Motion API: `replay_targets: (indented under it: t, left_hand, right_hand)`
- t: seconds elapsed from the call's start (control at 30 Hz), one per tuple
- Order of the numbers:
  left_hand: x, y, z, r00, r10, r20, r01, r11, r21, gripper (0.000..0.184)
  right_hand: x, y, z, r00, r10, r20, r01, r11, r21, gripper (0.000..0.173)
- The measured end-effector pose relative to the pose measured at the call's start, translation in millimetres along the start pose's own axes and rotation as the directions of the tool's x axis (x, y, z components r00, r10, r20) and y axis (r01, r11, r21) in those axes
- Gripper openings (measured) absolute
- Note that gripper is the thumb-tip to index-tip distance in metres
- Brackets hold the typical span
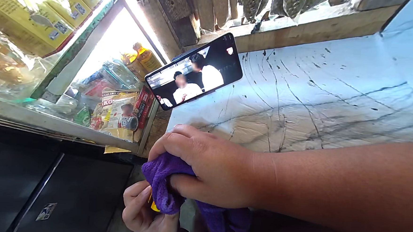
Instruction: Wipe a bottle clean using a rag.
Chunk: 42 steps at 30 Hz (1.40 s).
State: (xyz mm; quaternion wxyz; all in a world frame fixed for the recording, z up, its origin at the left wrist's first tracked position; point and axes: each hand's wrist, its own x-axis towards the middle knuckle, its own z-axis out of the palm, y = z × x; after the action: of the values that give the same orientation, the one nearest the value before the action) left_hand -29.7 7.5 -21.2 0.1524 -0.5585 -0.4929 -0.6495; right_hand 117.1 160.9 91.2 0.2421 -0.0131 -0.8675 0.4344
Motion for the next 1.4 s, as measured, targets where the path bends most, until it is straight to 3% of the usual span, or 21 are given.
replay_targets:
  t: [1.4]
  left_hand:
    - [-0.5,0.3,0.1,1.0,0.014,-0.016,-0.014,1.0,-0.003,0.051]
  right_hand:
    - [-0.2,0.7,0.9,1.0,-0.015,-0.015,0.015,1.0,-0.004,0.026]
